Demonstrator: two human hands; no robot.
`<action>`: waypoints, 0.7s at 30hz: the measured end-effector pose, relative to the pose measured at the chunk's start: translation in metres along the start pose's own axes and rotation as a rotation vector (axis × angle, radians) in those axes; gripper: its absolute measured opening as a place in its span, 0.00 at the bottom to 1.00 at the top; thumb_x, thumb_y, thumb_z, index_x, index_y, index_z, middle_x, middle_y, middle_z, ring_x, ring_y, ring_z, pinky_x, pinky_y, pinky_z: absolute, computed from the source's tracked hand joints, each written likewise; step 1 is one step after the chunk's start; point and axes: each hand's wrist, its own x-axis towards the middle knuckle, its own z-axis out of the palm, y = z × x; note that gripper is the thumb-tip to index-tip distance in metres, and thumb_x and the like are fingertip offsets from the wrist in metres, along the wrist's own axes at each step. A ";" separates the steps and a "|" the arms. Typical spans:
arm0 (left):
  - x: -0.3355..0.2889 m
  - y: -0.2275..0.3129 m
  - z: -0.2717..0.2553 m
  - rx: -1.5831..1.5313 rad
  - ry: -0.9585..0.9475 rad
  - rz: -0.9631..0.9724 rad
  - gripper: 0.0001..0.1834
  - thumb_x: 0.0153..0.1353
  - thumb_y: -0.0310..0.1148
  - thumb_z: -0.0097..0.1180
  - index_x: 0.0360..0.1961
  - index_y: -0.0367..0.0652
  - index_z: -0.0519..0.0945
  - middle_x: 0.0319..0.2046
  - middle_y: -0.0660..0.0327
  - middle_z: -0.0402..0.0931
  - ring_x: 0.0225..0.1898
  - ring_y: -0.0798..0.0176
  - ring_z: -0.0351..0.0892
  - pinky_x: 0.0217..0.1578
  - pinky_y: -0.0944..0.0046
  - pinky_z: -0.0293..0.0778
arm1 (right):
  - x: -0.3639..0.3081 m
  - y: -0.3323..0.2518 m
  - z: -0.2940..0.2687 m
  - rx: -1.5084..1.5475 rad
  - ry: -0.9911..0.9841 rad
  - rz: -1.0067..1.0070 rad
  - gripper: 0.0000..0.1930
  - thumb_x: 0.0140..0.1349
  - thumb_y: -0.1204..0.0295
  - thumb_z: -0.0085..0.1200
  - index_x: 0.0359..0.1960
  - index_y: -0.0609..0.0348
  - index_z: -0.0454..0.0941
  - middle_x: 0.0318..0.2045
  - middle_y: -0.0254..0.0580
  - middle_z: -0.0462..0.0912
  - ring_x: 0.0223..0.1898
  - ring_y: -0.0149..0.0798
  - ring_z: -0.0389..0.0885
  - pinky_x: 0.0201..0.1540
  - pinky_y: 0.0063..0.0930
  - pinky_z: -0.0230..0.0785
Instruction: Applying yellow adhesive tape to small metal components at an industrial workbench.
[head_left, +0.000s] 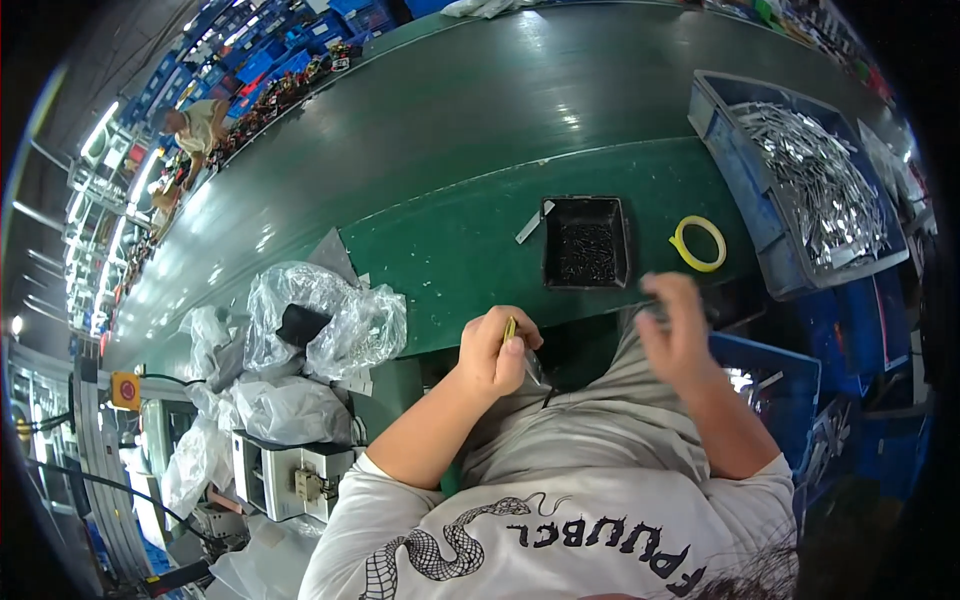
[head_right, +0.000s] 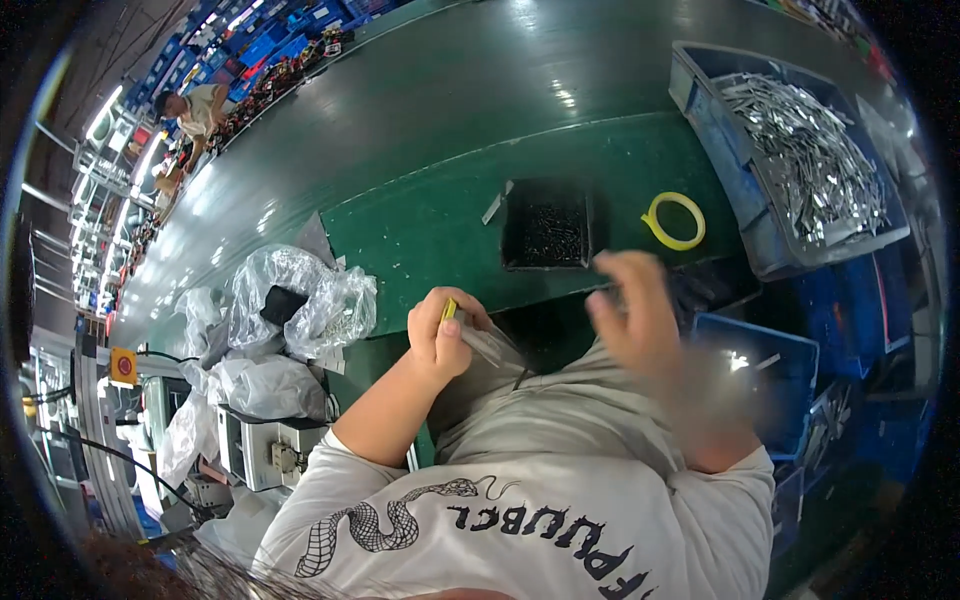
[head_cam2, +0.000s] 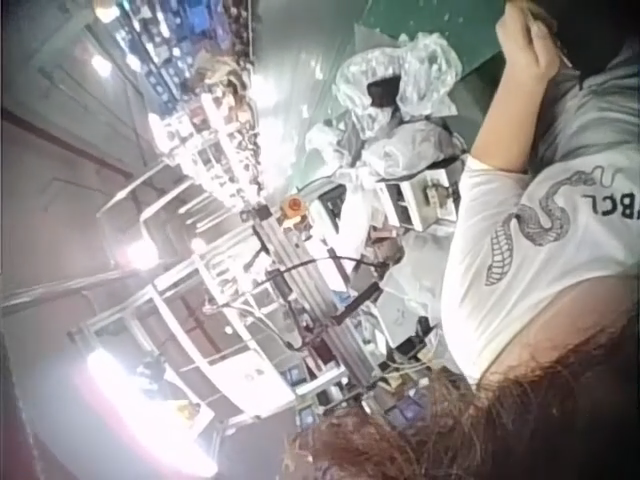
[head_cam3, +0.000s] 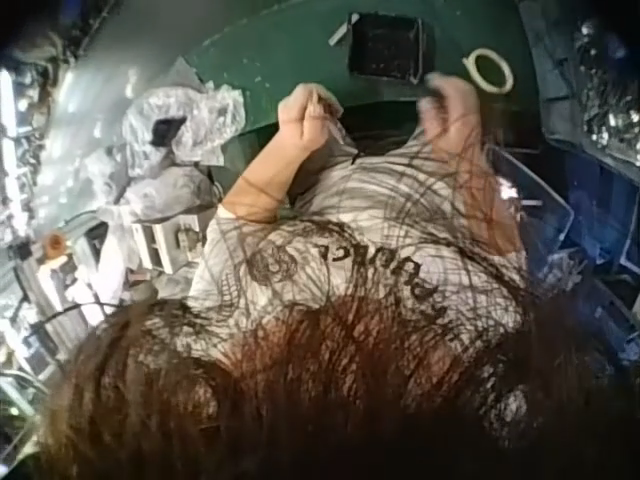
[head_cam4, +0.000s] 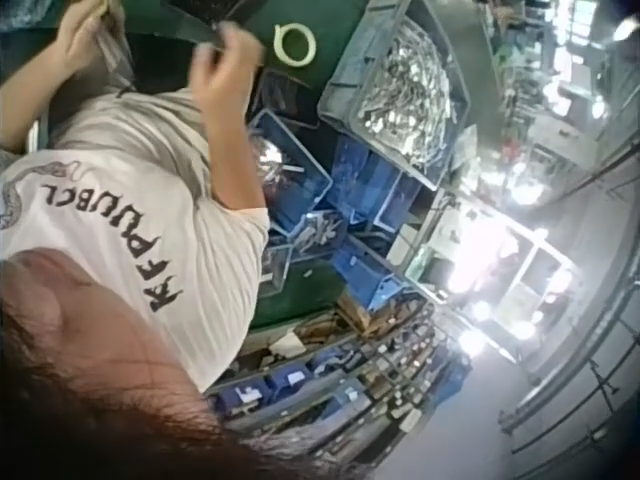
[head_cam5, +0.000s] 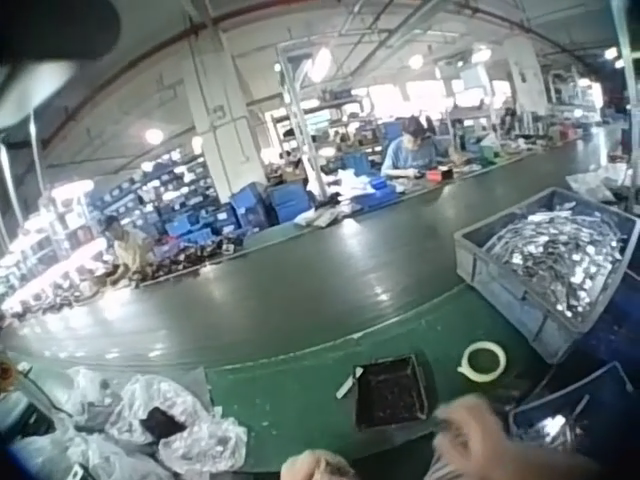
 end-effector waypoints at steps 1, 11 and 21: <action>0.001 0.003 0.006 -0.023 -0.014 0.052 0.23 0.72 0.45 0.38 0.36 0.33 0.72 0.22 0.53 0.79 0.20 0.64 0.78 0.25 0.67 0.73 | -0.005 -0.019 0.002 0.148 -0.122 -0.005 0.26 0.55 0.71 0.62 0.55 0.65 0.71 0.51 0.53 0.74 0.53 0.54 0.72 0.57 0.41 0.65; -0.026 0.012 0.048 -0.150 -0.169 0.043 0.29 0.71 0.53 0.42 0.45 0.28 0.69 0.37 0.43 0.83 0.35 0.56 0.84 0.38 0.61 0.79 | -0.032 -0.041 0.030 0.293 -0.478 0.216 0.20 0.54 0.59 0.62 0.43 0.61 0.81 0.43 0.48 0.82 0.50 0.49 0.77 0.59 0.42 0.64; -0.024 -0.007 0.050 -0.176 -0.396 -0.161 0.49 0.65 0.57 0.50 0.73 0.35 0.44 0.62 0.37 0.65 0.63 0.45 0.67 0.59 0.48 0.65 | -0.171 0.063 -0.075 -0.238 0.003 0.509 0.24 0.50 0.66 0.68 0.50 0.59 0.78 0.46 0.52 0.80 0.51 0.54 0.77 0.55 0.42 0.69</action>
